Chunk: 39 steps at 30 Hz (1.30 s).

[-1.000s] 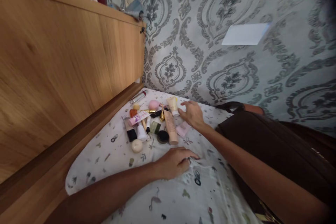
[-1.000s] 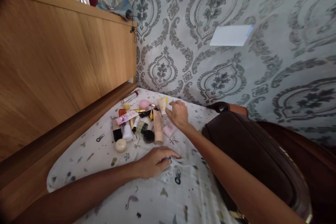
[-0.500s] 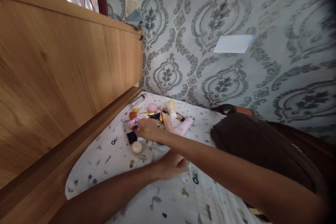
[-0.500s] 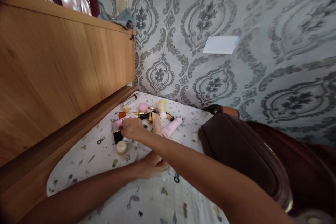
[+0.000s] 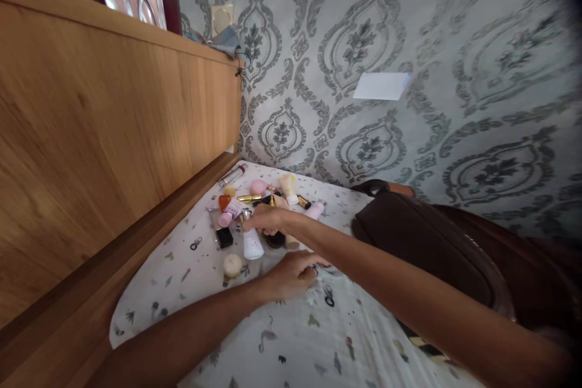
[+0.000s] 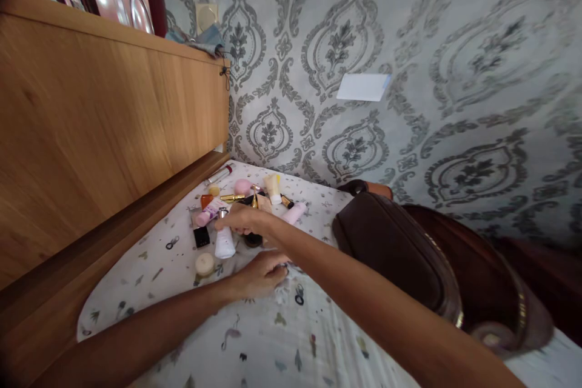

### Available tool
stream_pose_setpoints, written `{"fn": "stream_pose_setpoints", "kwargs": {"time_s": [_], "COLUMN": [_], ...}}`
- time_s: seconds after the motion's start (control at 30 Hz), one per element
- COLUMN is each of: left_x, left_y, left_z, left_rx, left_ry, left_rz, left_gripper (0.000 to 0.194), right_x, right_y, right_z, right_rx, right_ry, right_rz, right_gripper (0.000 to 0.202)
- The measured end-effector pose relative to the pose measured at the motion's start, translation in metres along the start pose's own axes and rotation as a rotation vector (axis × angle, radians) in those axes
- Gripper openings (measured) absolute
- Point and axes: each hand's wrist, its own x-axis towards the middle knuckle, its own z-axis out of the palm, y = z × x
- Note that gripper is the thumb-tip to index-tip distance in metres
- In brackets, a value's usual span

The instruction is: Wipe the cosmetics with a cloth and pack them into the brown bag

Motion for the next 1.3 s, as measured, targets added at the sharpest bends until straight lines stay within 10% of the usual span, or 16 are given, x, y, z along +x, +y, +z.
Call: {"fn": "stream_pose_setpoints", "kwargs": {"time_s": [0.3, 0.63, 0.8, 1.1, 1.3], "left_x": [0.005, 0.001, -0.011, -0.008, -0.011], "left_y": [-0.008, 0.017, 0.027, 0.019, 0.034], "left_z": [0.006, 0.004, 0.025, 0.023, 0.021], "left_rx": [-0.406, -0.722, -0.434, -0.311, 0.471], "left_ry": [0.250, 0.332, 0.087, 0.032, -0.002], "left_rz": [-0.222, -0.362, -0.279, -0.327, 0.169], "left_gripper": [0.017, 0.045, 0.050, 0.048, 0.041], "right_x": [-0.115, -0.188, -0.183, -0.200, -0.198], "right_y": [0.024, 0.102, 0.122, 0.120, 0.124], "right_z": [-0.045, -0.042, -0.023, -0.042, -0.033], "right_rx": [0.241, 0.644, 0.731, 0.832, 0.757], "right_ry": [0.212, 0.584, 0.578, 0.505, 0.612], "right_rz": [-0.126, -0.197, -0.221, -0.260, -0.229], "right_gripper": [0.031, 0.041, 0.046, 0.051, 0.050]}}
